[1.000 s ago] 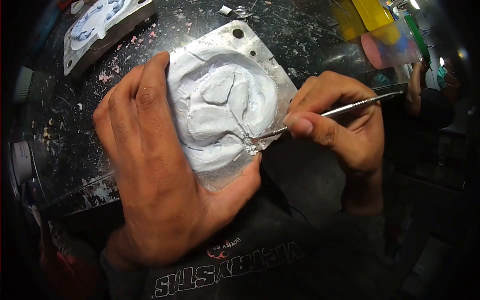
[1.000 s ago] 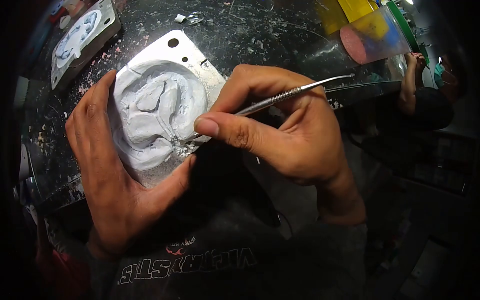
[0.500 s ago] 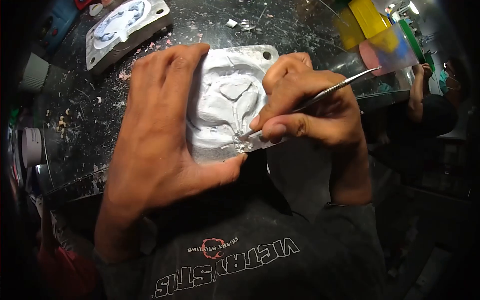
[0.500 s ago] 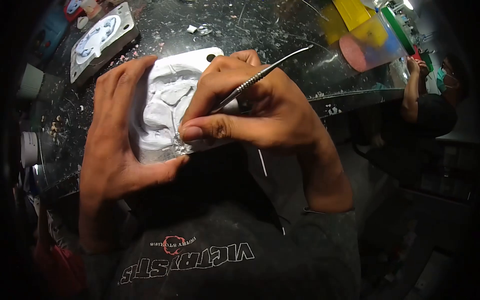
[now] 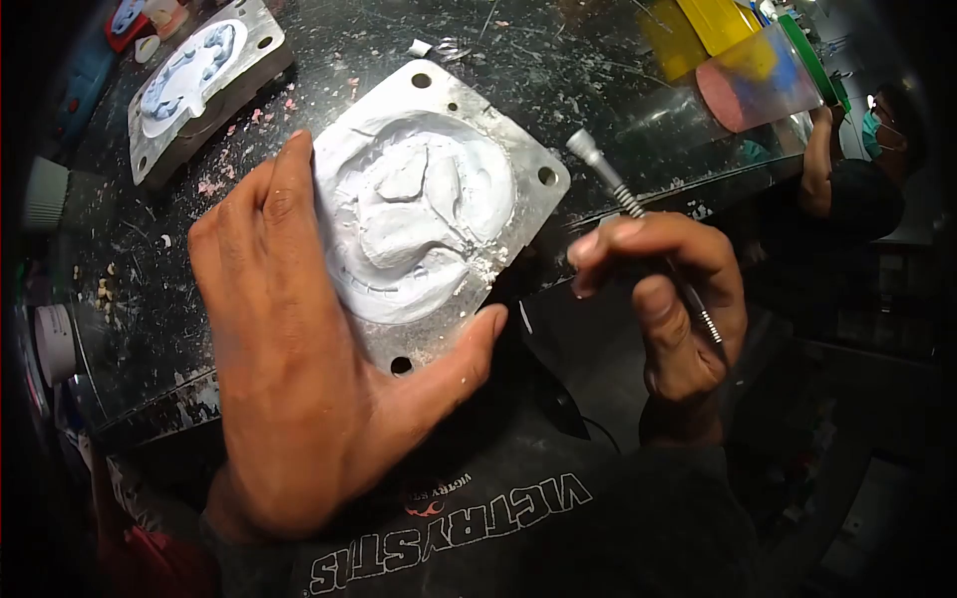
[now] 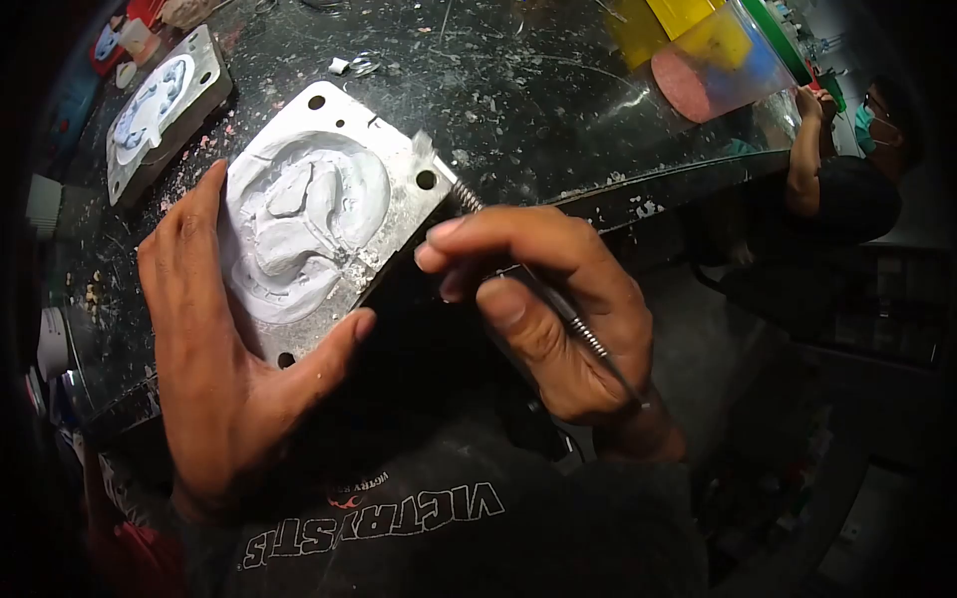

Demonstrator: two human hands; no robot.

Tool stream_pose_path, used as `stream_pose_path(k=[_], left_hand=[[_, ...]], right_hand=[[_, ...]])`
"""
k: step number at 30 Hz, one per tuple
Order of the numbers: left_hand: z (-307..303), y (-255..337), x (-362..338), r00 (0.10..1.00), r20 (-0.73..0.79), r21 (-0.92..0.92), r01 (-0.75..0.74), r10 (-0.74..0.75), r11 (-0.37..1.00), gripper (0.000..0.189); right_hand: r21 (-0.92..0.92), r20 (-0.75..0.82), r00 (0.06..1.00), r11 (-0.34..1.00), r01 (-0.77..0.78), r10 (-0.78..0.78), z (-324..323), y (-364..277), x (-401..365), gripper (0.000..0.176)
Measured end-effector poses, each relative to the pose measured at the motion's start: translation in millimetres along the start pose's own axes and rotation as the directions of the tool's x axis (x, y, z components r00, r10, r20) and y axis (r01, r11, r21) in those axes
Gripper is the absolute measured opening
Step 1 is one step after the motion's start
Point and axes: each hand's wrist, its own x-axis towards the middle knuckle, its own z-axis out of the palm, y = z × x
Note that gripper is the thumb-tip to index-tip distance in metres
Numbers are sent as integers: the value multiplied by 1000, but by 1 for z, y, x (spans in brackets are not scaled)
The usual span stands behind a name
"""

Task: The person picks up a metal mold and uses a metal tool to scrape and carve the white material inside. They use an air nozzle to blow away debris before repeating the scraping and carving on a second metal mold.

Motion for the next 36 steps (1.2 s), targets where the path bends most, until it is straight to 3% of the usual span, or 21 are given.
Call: stream_pose_path(k=[1, 2, 3, 5, 6, 7, 9, 10, 11, 13, 14, 15, 17, 18, 19, 21, 23, 25, 26, 28, 36], left_hand=[[-1, -2, 0, 1000, 3, 1, -2, 2, 1000, 108], [-2, -4, 0, 1000, 16, -56, -4, 5, 998, 110], [-3, -7, -1, 1000, 30, -114, -2, 6, 994, 111], [-7, -16, 5, 996, 78, -145, -26, 38, 989, 113], [-8, -21, 9, 990, 120, -181, -49, 71, 982, 115], [-9, -27, 14, 992, 115, -181, -38, 60, 983, 115], [-12, -41, 25, 956, 193, -241, -172, 221, 955, 118], [-14, -51, 33, 923, 224, -255, -254, 312, 933, 119], [-11, -54, 35, 921, 205, -297, -263, 331, 918, 119], [-2, -55, 33, 936, 141, -347, -260, 324, 901, 115], [-1, -53, 30, 939, 136, -349, -254, 317, 902, 115], [-1, -51, 28, 947, 117, -323, -250, 301, 913, 113], [0, -45, 25, 955, 86, -306, -246, 284, 920, 110], [0, -40, 22, 968, 59, -276, -219, 244, 936, 109], [1, -35, 19, 979, 27, -250, -190, 203, 949, 107], [4, -26, 14, 990, -10, -223, -141, 142, 965, 106], [12, -17, 9, 996, -42, -199, -85, 79, 976, 104], [26, -9, 5, 935, -321, -158, -208, 148, 965, 103], [24, -9, 4, 934, -328, -170, -206, 142, 964, 103], [12, -8, 7, 993, -119, -179, -45, 24, 983, 102], [14, -10, 8, 985, -155, -130, -94, 73, 987, 98]], right_hand=[[49, 2, 1000, 999, -3, 3, 2, 2, -1, 62], [27, 215, 976, 999, 36, -41, -16, 6, 0, 110], [67, 352, 936, 998, -4, -20, -26, 1, 7, 143], [141, 440, 897, 990, -23, -42, -38, 5, 8, 159], [350, 148, 987, 937, 0, -55, -21, 11, -1, 145], [352, 161, 985, 936, -5, -56, -20, 4, -1, 145], [443, 82, 945, 838, -319, 316, -21, -12, 6, 93], [332, 92, 945, 885, -326, 313, -22, -11, 11, 43], [262, 118, 969, 934, -241, 217, -20, -8, 15, 24], [21, -21, 931, 932, -363, 363, 7, -34, 26, 28], [-104, 22, 955, 951, -292, 296, 10, -34, 29, 35], [-414, 180, 960, 902, -123, 214, -2, -36, 32, 39], [-638, 492, 869, 699, 323, 48, -8, -49, 57, 40], [-716, 450, 892, 614, 333, 42, -2, -54, 57, 39], [-723, 457, 888, 603, 337, 51, 1, -63, 60, 39], [-775, 596, 794, 348, 528, 123, 7, -81, 69, 41], [-782, 608, 782, 270, 562, 137, 12, -87, 69, 40], [-791, 603, 783, 242, 562, 154, 17, -92, 69, 39], [-791, 606, 778, 234, 566, 165, 18, -92, 69, 39], [-812, 574, 797, 250, 527, 188, 19, -93, 68, 38], [-869, 490, 835, 69, 490, 250, 33, -94, 65, 22]])
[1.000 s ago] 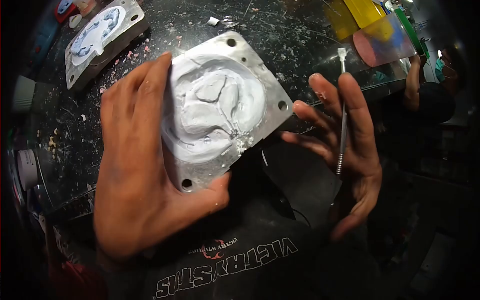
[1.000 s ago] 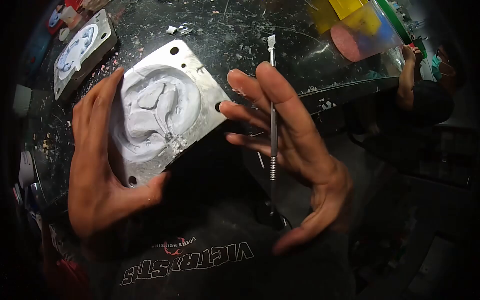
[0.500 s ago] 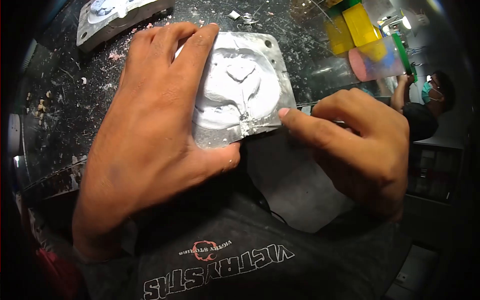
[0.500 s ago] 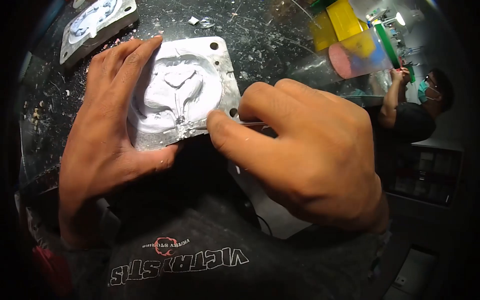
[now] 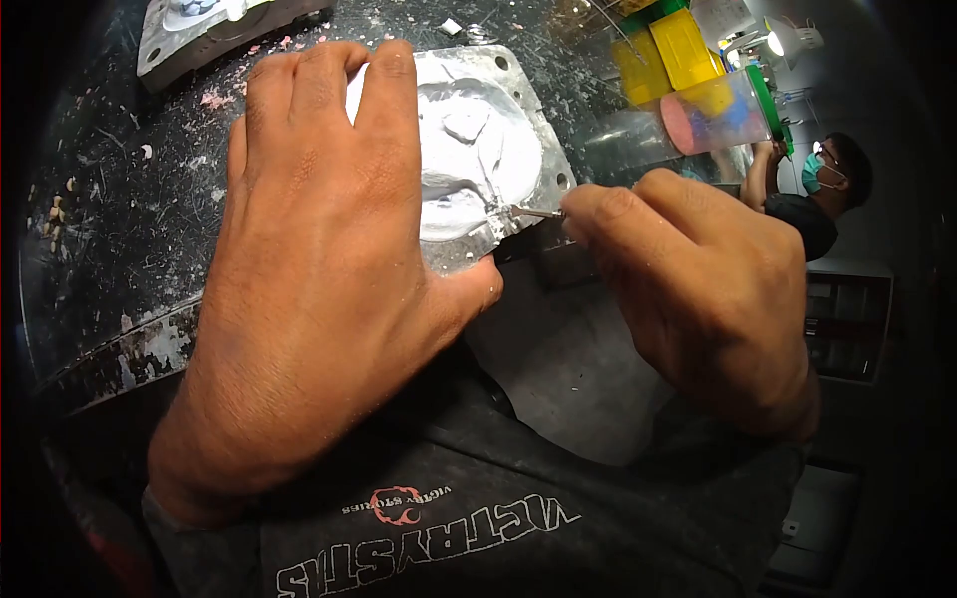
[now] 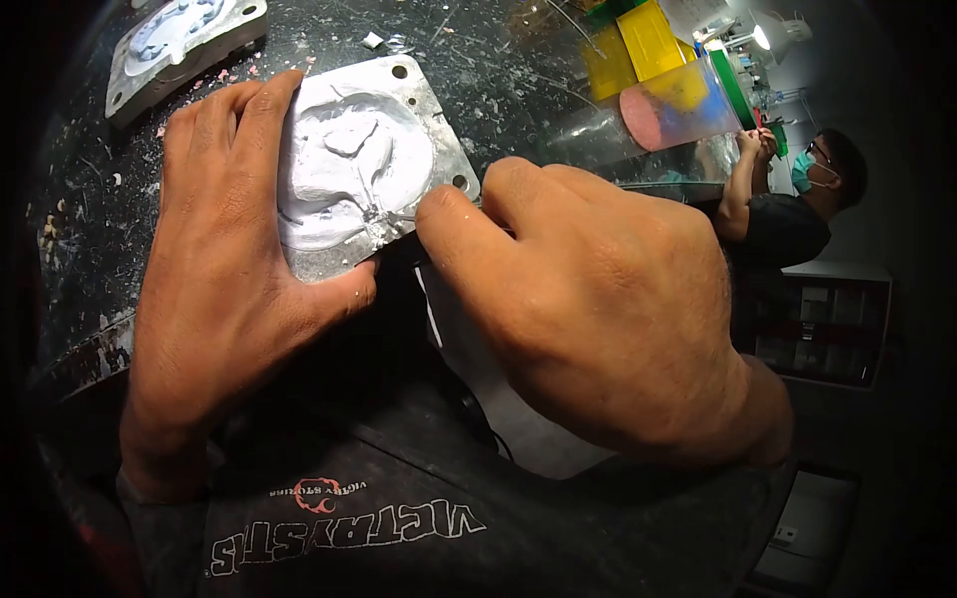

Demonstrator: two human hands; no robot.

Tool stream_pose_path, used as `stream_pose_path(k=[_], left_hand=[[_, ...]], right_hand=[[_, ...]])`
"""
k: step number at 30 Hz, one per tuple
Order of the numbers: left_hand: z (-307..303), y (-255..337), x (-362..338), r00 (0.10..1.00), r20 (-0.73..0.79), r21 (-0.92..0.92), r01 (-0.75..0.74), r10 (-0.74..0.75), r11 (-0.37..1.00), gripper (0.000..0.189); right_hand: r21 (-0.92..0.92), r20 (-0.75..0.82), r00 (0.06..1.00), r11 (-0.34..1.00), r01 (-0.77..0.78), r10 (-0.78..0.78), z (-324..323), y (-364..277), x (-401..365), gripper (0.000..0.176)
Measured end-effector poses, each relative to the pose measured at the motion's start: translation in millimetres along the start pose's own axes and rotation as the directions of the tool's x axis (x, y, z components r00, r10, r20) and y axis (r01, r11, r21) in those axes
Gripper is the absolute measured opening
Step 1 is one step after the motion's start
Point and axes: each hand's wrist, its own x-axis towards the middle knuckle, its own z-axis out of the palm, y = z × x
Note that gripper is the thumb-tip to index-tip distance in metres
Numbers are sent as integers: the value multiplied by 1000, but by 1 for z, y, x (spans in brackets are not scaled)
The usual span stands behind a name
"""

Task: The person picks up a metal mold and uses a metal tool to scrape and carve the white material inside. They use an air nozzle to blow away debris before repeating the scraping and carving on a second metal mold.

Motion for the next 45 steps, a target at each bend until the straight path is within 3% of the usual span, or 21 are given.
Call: stream_pose_path(k=[5, 7, 8, 9, 11, 13, 17, 20, 22, 25, 32, 38, 41, 43, 45], left_hand=[[0, 5, 2, 1000, 1, 34, -7, 7, 999, 96], [1, 9, 2, 999, -19, 7, 42, -41, 999, 94], [2, 9, 1, 999, -12, 8, 38, -38, 999, 94], [4, 9, -1, 999, -39, 22, 29, -28, 999, 93], [7, 6, -1, 998, -65, 36, 19, -17, 999, 93], [7, 0, -2, 996, -71, 71, -48, 53, 996, 92], [6, -4, -2, 996, -56, 38, -74, 76, 997, 92], [6, -2, -1, 998, -21, 52, -61, 62, 997, 93], [6, 1, 1, 999, 16, 90, 32, -33, 995, 95], [7, 1, 1, 998, 42, 121, 31, -36, 992, 97], [10, 8, 1, 997, 18, 152, 65, -69, 986, 98], [8, 10, 0, 993, 28, 131, 106, -111, 986, 96], [9, 13, -2, 998, 0, 111, 56, -57, 992, 96], [10, 13, -3, 998, -35, 107, 61, -57, 992, 97], [10, 10, -3, 999, -32, 113, 34, -30, 993, 97]], right_hand=[[-70, 62, 995, 995, -72, 77, -7, -15, 4, 18], [-183, 49, 997, 982, -44, 54, -6, -22, 5, 17], [-131, -232, 972, 991, 7, -37, 9, -26, 7, 16], [-126, -230, 973, 992, 1, -30, 5, -29, 8, 16], [-268, 33, 999, 964, -6, 16, -8, -35, 12, 19], [-235, 78, 997, 972, 11, 7, 3, -27, 1, 22], [-105, -99, 994, 993, -60, 50, 25, -21, -9, 26], [259, -252, 953, 960, -103, 170, 55, -13, -22, 26], [362, -227, 951, 925, -118, 210, 63, -5, -25, 22], [493, -159, 949, 855, -162, 271, 50, 2, -25, 12], [265, -176, 975, 961, -82, 132, 35, 8, -17, 10], [78, -41, 991, 989, -125, 129, 15, -7, -9, 10], [-27, 5, 993, 993, -118, 118, 6, -16, -4, 13], [-165, 37, 998, 985, -50, 56, 4, -20, -2, 19], [-170, 31, 999, 985, -35, 41, 10, -22, -2, 21]])
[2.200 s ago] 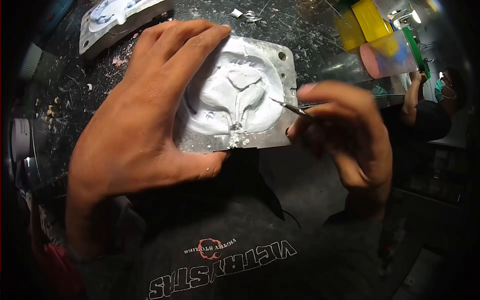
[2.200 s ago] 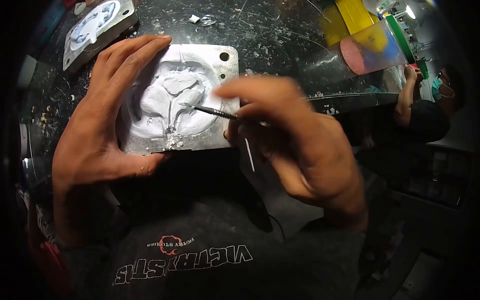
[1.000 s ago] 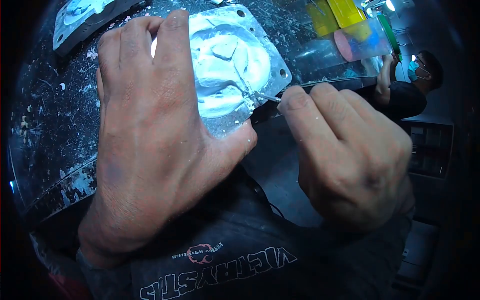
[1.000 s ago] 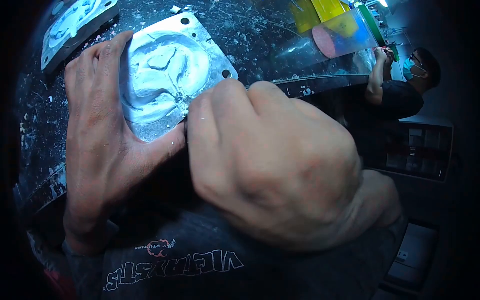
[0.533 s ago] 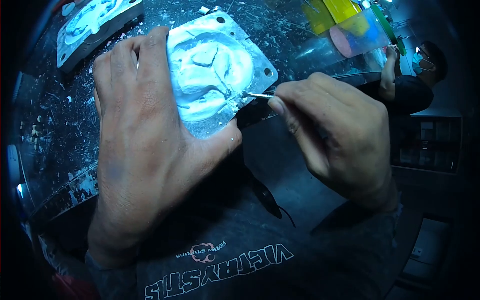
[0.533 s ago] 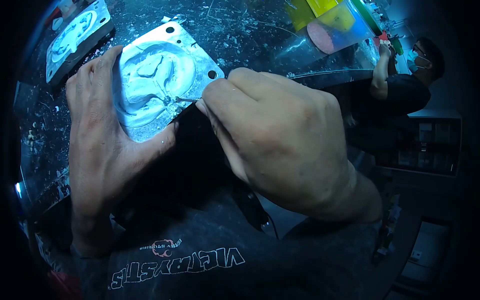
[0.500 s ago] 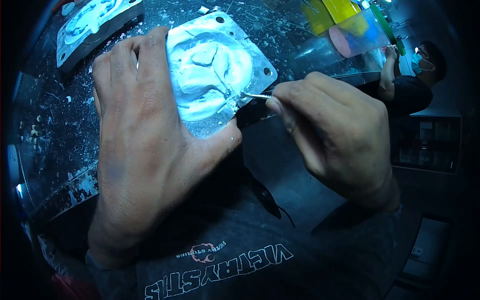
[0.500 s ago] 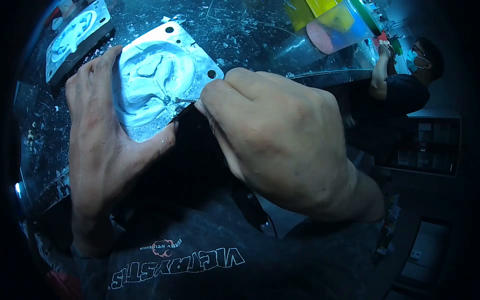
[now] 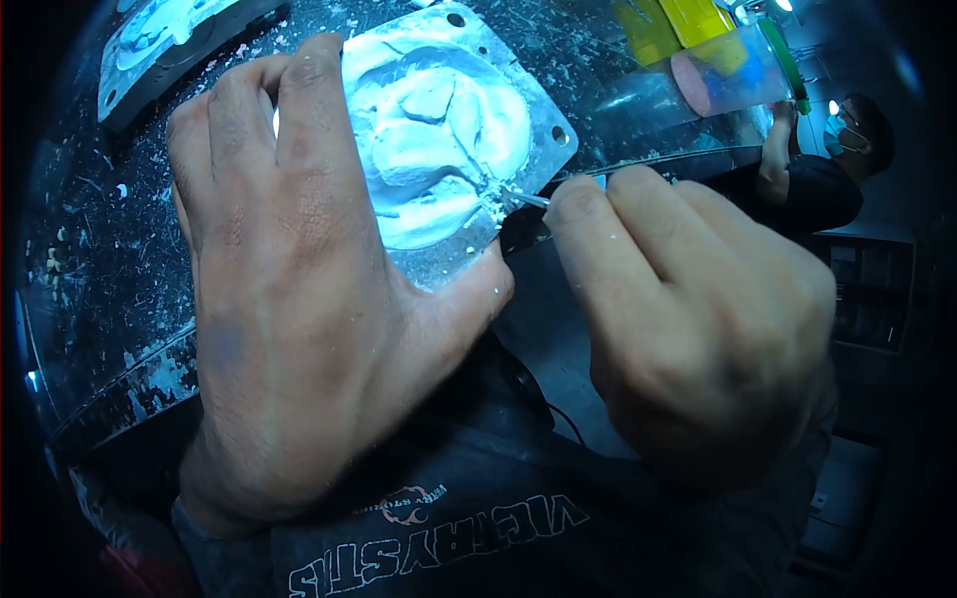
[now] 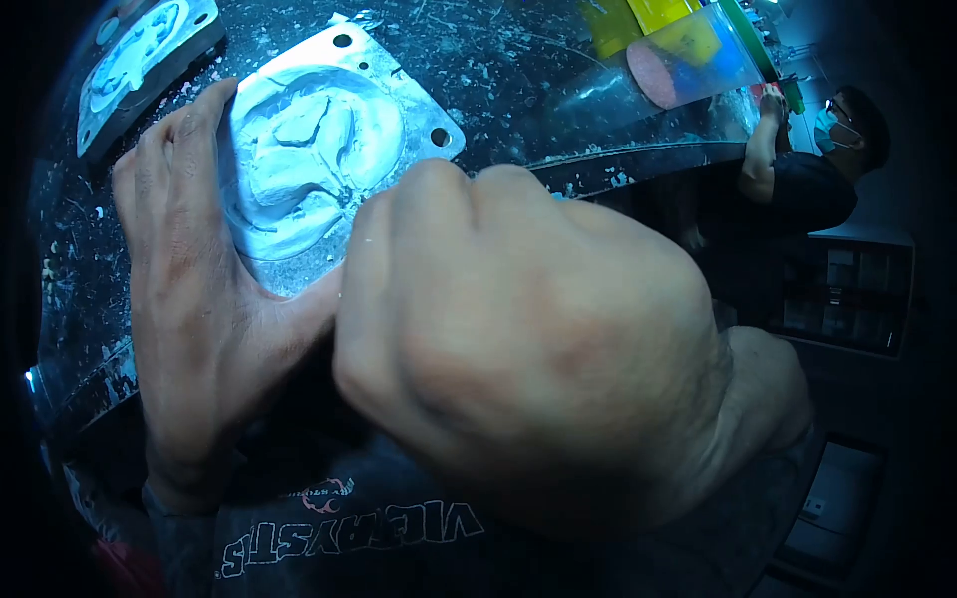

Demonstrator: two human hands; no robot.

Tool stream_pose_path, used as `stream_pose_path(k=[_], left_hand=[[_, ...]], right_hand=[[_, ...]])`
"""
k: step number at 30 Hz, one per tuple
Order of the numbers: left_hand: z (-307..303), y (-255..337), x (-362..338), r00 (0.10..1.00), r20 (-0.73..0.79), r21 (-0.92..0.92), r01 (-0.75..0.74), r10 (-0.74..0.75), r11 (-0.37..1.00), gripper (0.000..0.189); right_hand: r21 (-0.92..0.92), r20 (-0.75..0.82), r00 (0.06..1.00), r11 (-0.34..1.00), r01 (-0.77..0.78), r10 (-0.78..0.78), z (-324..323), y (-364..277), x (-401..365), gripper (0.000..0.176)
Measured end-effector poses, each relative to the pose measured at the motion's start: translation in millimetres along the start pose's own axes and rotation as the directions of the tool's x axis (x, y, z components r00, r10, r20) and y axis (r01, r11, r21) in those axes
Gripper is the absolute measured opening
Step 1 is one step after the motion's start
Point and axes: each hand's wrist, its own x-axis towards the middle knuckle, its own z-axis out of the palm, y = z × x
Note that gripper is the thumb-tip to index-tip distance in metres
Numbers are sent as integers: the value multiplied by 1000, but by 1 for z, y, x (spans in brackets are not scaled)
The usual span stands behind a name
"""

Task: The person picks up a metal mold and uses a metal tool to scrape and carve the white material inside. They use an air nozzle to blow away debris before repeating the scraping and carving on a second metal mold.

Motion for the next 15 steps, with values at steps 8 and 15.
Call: stream_pose_path(k=[8, 15], left_hand=[[-5, -6, 1, 998, 45, -25, -49, 51, 998, 99], [-6, -10, 4, 998, 49, -52, -38, 40, 998, 101]], right_hand=[[516, -162, 973, 854, -59, 165, 47, 10, -15, 22], [777, -143, 967, 630, -24, 213, 61, 33, -15, 7]])
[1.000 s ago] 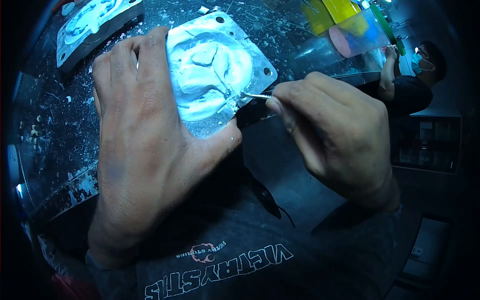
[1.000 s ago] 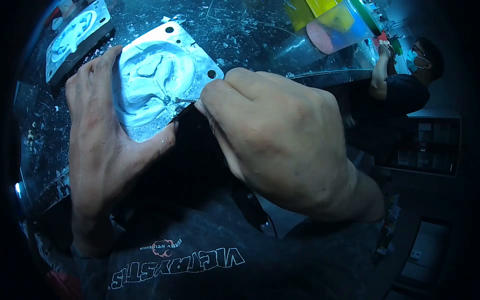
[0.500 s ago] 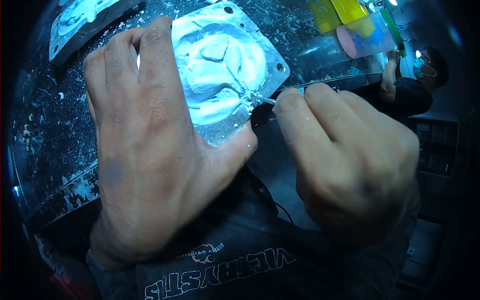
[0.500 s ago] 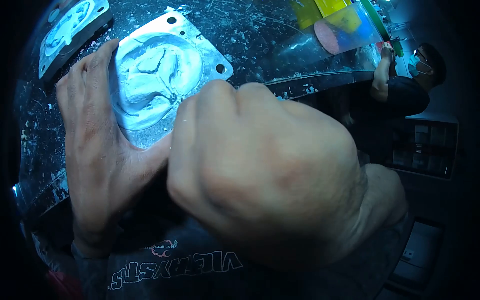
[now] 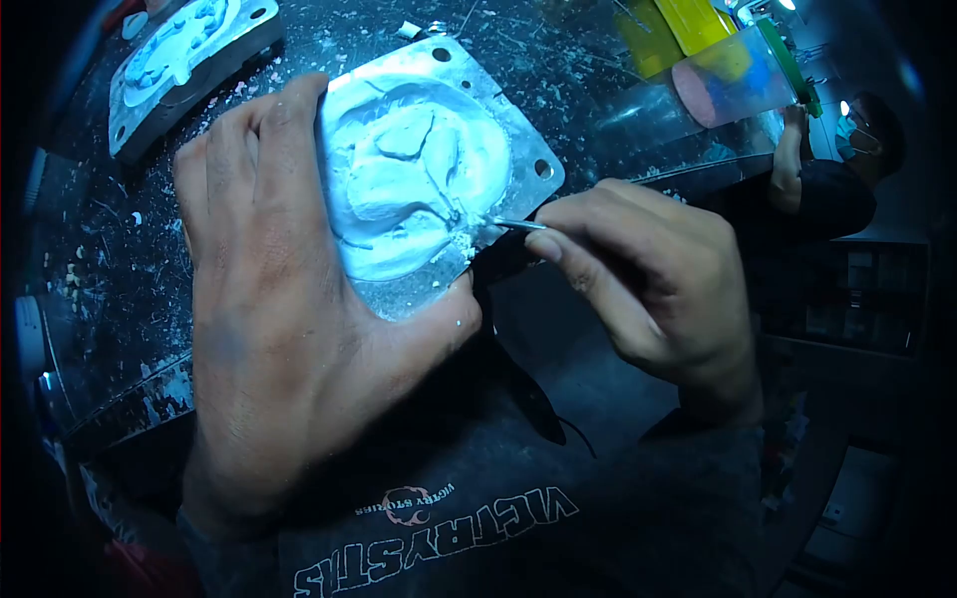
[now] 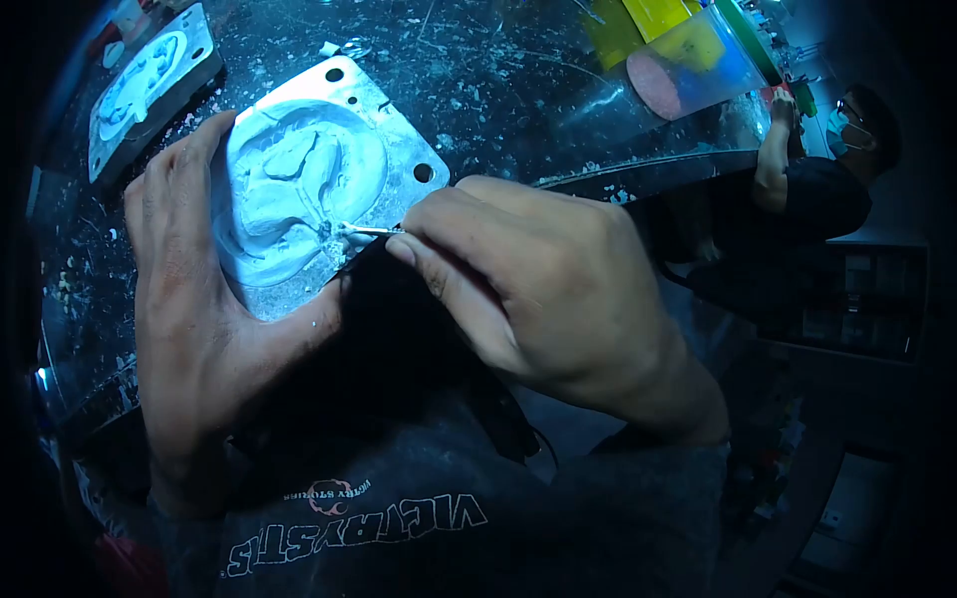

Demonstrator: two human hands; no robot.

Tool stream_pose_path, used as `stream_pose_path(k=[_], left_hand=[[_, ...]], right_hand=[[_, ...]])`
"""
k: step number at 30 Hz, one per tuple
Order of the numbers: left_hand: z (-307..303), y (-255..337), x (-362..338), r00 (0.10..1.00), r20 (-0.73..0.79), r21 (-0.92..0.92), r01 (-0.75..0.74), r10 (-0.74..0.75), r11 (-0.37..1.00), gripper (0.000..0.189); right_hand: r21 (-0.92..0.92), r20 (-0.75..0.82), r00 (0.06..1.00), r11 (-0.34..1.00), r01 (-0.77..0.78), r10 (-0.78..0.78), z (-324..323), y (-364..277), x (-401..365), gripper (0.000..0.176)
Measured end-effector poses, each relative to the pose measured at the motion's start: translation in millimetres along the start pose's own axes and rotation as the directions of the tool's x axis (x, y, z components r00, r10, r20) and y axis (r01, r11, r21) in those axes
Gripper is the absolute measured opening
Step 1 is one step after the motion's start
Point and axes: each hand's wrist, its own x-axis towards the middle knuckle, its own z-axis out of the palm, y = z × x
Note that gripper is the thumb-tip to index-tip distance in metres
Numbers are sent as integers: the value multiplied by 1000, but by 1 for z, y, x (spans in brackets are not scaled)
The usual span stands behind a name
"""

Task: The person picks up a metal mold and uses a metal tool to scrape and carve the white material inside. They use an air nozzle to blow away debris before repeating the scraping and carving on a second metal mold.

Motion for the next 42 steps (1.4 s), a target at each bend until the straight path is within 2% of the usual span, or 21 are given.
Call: stream_pose_path(k=[1, 3, 5, 7, 14, 16, 17, 19, 23, 25, 26, 29, 30, 31, 32, 34, 35, 38, 40, 41, 42], left_hand=[[-1, 1, 0, 999, 22, 11, 47, -47, 999, 101], [-1, 3, -2, 999, 12, 21, 50, -51, 999, 100], [1, 5, -3, 999, 0, 21, 43, -43, 999, 100], [4, 7, -4, 997, -19, 24, 71, -71, 997, 99], [3, 7, -4, 997, -7, 41, 82, -82, 996, 97], [3, 8, -4, 995, -10, 29, 96, -96, 995, 97], [4, 8, -4, 996, -6, 28, 94, -94, 995, 97], [5, 7, -6, 998, -33, 41, 62, -61, 997, 97], [6, 8, -6, 997, -41, 38, 62, -60, 997, 97], [5, 10, -6, 997, -41, 29, 63, -62, 998, 97], [5, 10, -6, 997, -45, 24, 64, -63, 998, 97], [4, 10, -7, 996, -54, 11, 75, -74, 997, 97], [4, 7, -7, 998, -45, -7, 48, -49, 999, 97], [4, 5, -6, 999, -34, -21, 18, -19, 1000, 96], [3, 5, -5, 999, -35, -14, 13, -13, 1000, 96], [3, 7, -4, 997, -18, -5, 75, -76, 997, 98], [3, 8, -3, 998, -21, -3, 62, -62, 998, 98], [3, 8, -4, 997, -18, 52, 76, -75, 996, 99], [3, 13, -2, 990, 0, 49, 144, -144, 988, 100], [3, 14, -3, 989, -3, 46, 148, -148, 988, 100], [5, 14, -3, 989, -10, 57, 148, -147, 987, 99]], right_hand=[[3, 0, 1000, 1000, 5, -5, -4, -2, 2, 7], [-144, 30, 999, 989, 20, -16, -11, -7, 4, 7], [-184, 34, 999, 983, 24, -18, -13, -9, 6, 6], [-301, 46, 998, 952, 58, -46, -13, -11, 8, 7], [-400, 91, 991, 908, 122, -93, -16, -26, 20, 10], [-544, 171, 985, 829, 127, -38, -21, -38, 23, 14], [-544, 170, 985, 830, 123, -34, -21, -44, 25, 14], [-691, 180, 981, 700, 180, -75, -17, -58, 31, 12], [-705, 104, 989, 694, 147, -105, -10, -79, 41, 8], [-836, 269, 963, 492, 243, -17, -10, -77, 43, 11], [-797, 257, 964, 549, 253, -71, -13, -68, 43, 9], [-573, 248, 968, 812, 112, 42, -18, -54, 40, 5], [-461, 235, 972, 883, 89, 25, -19, -41, 34, 7], [-337, 217, 976, 939, 65, 10, -20, -25, 29, 10], [-335, 209, 978, 940, 65, 6, -19, -14, 27, 10], [-7, 285, 948, 989, -148, 144, -21, 3, 24, 15], [135, 346, 897, 932, -337, 274, -23, 7, 27, 20], [147, 368, 883, 920, -364, 291, -33, 11, 29, 20], [-101, 241, 963, 990, -95, 117, -33, 3, 24, 17], [-104, 245, 963, 990, -93, 116, -31, -3, 22, 17], [-196, 212, 975, 980, -31, 73, -28, -10, 22, 15]])
